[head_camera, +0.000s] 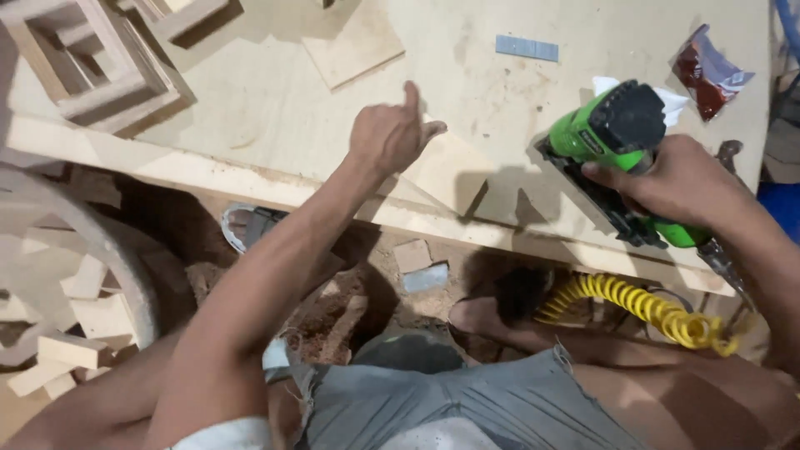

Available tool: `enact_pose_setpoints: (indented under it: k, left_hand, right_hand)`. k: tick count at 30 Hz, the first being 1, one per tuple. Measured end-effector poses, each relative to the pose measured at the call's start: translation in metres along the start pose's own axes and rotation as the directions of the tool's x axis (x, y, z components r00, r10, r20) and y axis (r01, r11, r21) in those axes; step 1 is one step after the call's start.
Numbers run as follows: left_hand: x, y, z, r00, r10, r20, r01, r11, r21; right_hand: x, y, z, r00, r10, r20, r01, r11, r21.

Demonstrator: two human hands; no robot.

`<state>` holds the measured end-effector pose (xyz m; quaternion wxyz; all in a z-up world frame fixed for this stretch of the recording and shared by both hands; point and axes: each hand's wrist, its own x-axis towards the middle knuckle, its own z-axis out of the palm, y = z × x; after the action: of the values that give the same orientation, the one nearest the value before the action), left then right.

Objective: Assembling small wooden boxes by applying glue to the frames and nailing the base plates using a pneumatic nail gun.

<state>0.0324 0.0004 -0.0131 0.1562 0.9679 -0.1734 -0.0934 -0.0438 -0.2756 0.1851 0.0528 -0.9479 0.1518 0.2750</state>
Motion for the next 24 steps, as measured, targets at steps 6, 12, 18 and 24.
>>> enact_pose_setpoints:
  k: [6, 12, 18, 24]
  left_hand:
    - [-0.025, 0.012, -0.066, 0.917, 0.374, 0.136, -0.357, 0.924, -0.135]
    - [-0.001, 0.020, -0.049, 0.859, 0.312, 0.405, -0.418, 0.886, 0.203]
    - [-0.035, 0.013, -0.001, 0.997, 0.042, 0.063, -0.052, 0.983, 0.176]
    - [-0.022, 0.017, -0.058, 0.989, 0.147, 0.021, -0.135, 0.952, -0.274]
  right_hand:
    - [-0.001, -0.015, 0.004, 0.990, -0.080, 0.117, 0.075, 0.996, 0.045]
    - [-0.007, -0.019, 0.001, 0.980, -0.186, 0.069, 0.179, 0.979, 0.102]
    - [-0.009, -0.016, -0.003, 0.993, -0.071, 0.097, 0.054, 0.984, 0.170]
    - [0.017, -0.009, 0.013, 0.971, -0.195, 0.137, 0.173, 0.972, 0.156]
